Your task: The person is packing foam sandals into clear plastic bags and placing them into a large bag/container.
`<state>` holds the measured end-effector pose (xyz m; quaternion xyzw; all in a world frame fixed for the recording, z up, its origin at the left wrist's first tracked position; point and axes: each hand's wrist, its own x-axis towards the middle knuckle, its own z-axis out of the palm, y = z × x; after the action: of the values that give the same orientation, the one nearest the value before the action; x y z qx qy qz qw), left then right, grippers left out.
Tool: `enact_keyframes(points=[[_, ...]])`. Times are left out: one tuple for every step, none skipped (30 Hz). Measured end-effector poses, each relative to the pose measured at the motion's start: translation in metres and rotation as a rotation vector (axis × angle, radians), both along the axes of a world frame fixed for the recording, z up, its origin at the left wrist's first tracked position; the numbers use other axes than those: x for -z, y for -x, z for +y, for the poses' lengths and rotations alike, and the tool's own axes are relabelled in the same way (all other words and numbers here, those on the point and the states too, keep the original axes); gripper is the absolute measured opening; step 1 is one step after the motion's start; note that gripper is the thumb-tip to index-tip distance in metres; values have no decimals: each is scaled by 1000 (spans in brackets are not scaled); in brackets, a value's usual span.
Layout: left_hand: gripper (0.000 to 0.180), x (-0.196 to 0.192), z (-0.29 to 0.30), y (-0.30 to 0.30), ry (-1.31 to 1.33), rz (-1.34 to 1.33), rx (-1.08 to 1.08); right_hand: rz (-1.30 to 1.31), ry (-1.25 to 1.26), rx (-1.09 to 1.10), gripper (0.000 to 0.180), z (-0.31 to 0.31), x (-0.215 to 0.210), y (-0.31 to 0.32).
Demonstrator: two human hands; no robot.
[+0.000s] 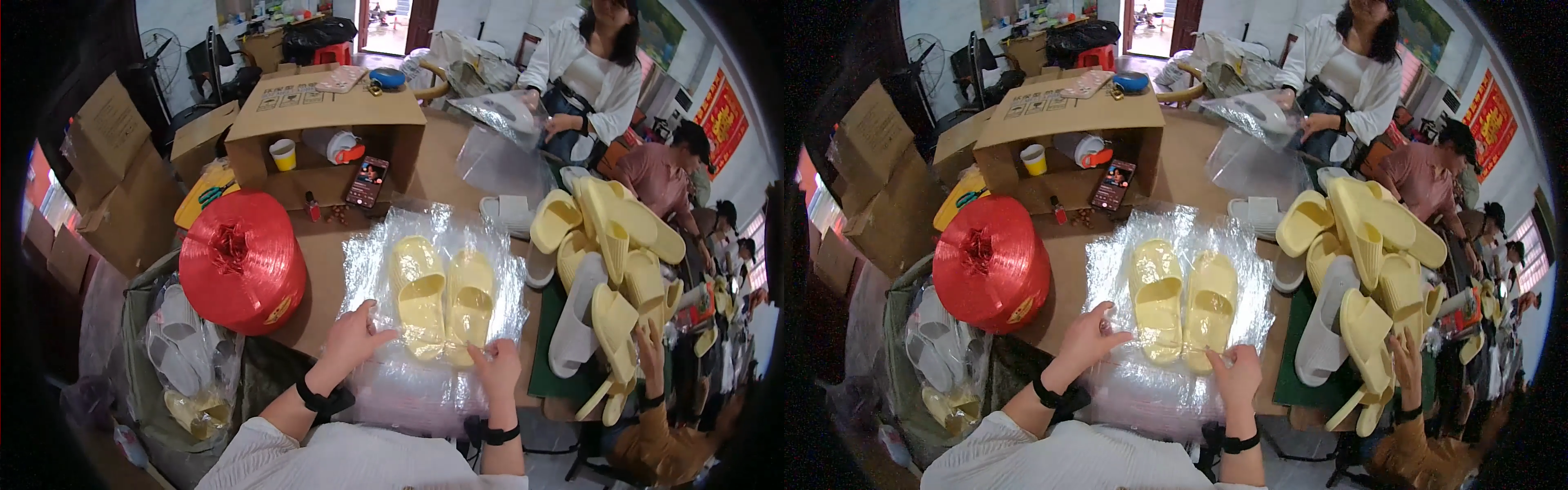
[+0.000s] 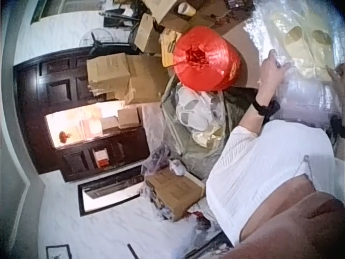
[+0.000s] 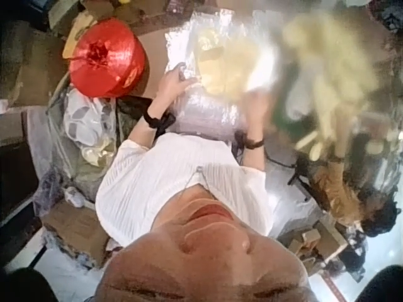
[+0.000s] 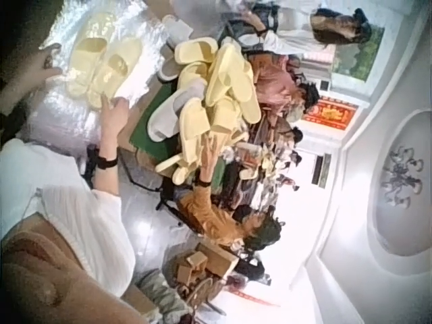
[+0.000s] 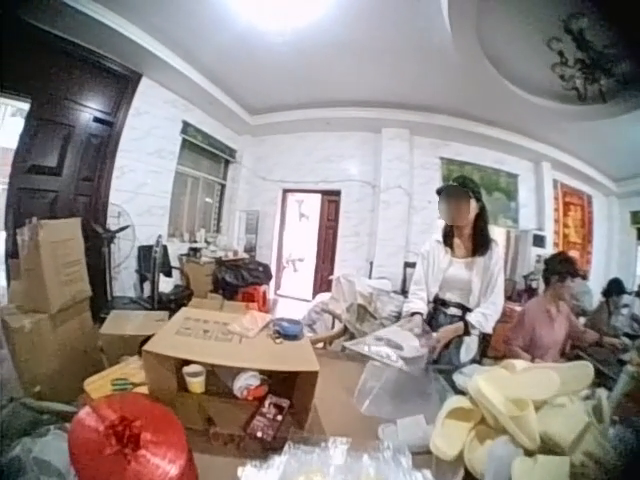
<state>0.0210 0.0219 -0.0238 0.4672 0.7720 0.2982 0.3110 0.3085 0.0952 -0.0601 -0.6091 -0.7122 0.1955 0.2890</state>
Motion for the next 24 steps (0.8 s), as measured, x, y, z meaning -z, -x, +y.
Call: enact_keyframes(points=[[74,2,1,0,-44,36,30,-18,-18,14,39,0,1,2],[71,6,0,0,-84,72,59,-18,-23,3,39,0,2,2],[64,18,0,1,-232,150,85,-20,-53,-25,37,0,3,2],[64,24,1,2,-236,151,75,-22,-82,-52,36,1,3,2],[61,28,2,2,-243,23,83,-23,-84,-61,36,0,1,3],[58,31,3,1,-250,-105,92,-12,-105,-73,34,-2,-4,5],[58,34,3,-1,-252,-105,83,-1,-126,-84,31,-3,-6,6],[55,35,4,-6,-262,-230,77,-1,-127,-90,31,-3,-4,3],[52,35,5,-10,-273,-355,72,144,28,-80,26,-3,1,-4],[52,33,6,-13,-274,-356,67,288,183,-70,21,-3,4,-9],[51,25,7,-15,-172,-466,76,287,185,-78,21,-5,4,-11],[50,21,7,-16,-69,-577,84,534,225,-76,15,-9,3,-14],[51,33,8,-17,-221,-576,146,782,266,-72,11,-12,1,-17],[51,43,6,-23,-225,-575,134,780,271,-84,11,-16,-3,-15],[53,50,5,-34,-394,-626,54,845,227,-67,10,-24,-8,-12],[56,55,5,-41,-564,-672,-29,910,184,-51,11,-30,-12,-9],[56,48,5,-46,-564,-671,-32,838,43,-140,11,-33,-16,-9],[54,35,2,-52,-481,-819,-109,839,45,-142,11,-37,-17,-9],[52,26,0,-54,-395,-965,-187,834,-37,-143,11,-43,-18,-7],[52,20,0,-51,-396,-964,-191,828,-120,-146,12,-48,-20,-6],[51,14,0,-47,-214,-1017,-80,829,-117,-149,12,-52,-22,-6],[50,12,0,-44,-30,-1064,31,798,-136,-126,14,-55,-25,-6],[50,12,-2,-44,-33,-1062,26,768,-155,-105,16,-58,-26,-5],[49,13,-3,-46,-93,-1126,37,770,-153,-110,16,-58,-25,-4]])
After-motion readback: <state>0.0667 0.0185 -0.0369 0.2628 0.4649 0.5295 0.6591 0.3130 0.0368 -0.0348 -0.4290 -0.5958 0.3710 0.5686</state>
